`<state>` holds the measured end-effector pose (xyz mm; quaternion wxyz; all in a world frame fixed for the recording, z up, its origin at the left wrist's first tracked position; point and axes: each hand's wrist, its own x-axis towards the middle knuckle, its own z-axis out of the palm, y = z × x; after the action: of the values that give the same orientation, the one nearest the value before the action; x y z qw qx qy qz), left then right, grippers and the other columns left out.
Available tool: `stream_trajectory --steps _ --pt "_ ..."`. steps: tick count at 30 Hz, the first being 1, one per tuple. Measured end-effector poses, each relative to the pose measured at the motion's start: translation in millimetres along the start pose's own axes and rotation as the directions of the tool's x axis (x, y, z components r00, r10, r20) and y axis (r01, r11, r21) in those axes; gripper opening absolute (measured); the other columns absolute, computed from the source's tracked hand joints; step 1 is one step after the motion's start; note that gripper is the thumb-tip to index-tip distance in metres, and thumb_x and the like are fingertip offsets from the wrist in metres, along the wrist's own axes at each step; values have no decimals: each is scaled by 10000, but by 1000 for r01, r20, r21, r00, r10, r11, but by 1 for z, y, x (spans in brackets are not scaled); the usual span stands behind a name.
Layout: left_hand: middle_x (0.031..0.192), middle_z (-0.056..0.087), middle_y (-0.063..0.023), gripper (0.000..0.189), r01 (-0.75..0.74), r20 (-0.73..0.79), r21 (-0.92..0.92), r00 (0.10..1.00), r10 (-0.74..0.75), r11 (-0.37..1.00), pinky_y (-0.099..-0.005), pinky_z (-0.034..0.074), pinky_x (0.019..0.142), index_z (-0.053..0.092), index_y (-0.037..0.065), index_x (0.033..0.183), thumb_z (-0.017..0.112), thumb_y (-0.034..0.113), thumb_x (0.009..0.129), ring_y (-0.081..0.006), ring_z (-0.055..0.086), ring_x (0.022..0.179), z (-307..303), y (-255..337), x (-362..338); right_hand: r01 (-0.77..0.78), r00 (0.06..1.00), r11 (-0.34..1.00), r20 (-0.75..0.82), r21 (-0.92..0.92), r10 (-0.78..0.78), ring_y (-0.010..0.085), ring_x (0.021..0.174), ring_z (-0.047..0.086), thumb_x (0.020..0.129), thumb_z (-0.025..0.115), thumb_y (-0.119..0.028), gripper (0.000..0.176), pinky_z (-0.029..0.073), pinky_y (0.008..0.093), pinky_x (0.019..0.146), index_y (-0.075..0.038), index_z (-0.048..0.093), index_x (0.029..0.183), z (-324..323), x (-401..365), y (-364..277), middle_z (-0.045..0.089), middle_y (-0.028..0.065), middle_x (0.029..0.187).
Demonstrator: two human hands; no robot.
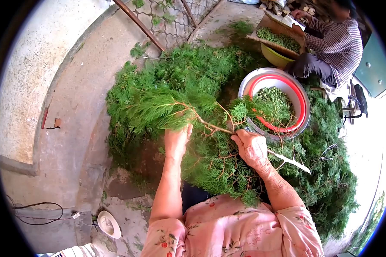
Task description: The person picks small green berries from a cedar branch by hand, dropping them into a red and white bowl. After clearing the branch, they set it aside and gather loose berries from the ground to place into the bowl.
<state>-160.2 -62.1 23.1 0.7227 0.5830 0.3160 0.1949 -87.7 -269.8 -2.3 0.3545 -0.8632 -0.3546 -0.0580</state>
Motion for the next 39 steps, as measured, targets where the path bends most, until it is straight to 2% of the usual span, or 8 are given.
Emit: stream_trajectory --steps 6,11,15,17,19,28,32,39 --pt "562 477 34 252 7 11 157 1000 -9 988 -187 242 364 582 69 975 633 275 840 -32 385 449 17 15 2 1 1000 1000 -28 -3 -1 308 503 568 819 606 -247 215 448 381 468 -58 547 736 1 -1 0 558 127 567" --pt "679 536 36 238 -35 82 -74 996 41 997 -166 341 478 610 67 945 686 241 801 -39 460 562 13 9 2 -19 1000 1000 -18 3 19 310 515 572 823 602 -246 214 449 383 477 -55 547 742 -2 1 0 564 131 576" --pt "652 560 27 106 40 129 -300 992 -1 953 -195 354 349 608 86 767 630 173 824 -59 495 460 5 -7 11 -12 1000 1000 -10 14 12 312 520 574 832 590 -252 220 449 386 484 -55 545 745 -1 1 1 567 133 579" --pt "611 522 24 112 -263 358 -109 889 285 958 -192 309 332 580 80 740 586 137 836 -57 448 425 -7 -12 13 -11 1000 1000 3 6 11 313 520 574 835 584 -258 223 449 389 484 -57 544 745 -2 2 0 566 133 575" --pt "555 462 10 145 66 418 85 904 -95 994 -183 239 323 529 55 710 532 114 842 -54 359 379 -6 21 -14 -33 999 999 28 -27 34 310 521 576 842 574 -269 230 453 390 487 -62 541 746 0 2 2 566 133 571" --pt "617 467 -21 208 403 346 -468 902 -257 786 -182 270 292 535 23 901 477 222 922 -73 351 373 60 47 -27 47 996 999 77 -21 -45 260 543 599 873 523 -252 252 471 361 502 -48 518 724 7 0 4 598 114 618" --pt "688 515 -29 172 424 274 -456 903 -330 783 -189 347 370 521 39 928 496 209 922 -90 459 498 113 35 -8 63 996 998 66 10 -64 253 537 612 873 517 -266 265 477 357 471 -44 527 729 7 -2 8 601 109 588" --pt "783 535 -105 244 433 406 -420 876 -262 798 -342 525 744 521 -2 885 627 214 843 -207 543 725 214 4 36 41 994 999 104 8 -42 259 555 601 678 521 -88 94 482 356 493 -25 539 745 -6 -4 10 584 117 602"
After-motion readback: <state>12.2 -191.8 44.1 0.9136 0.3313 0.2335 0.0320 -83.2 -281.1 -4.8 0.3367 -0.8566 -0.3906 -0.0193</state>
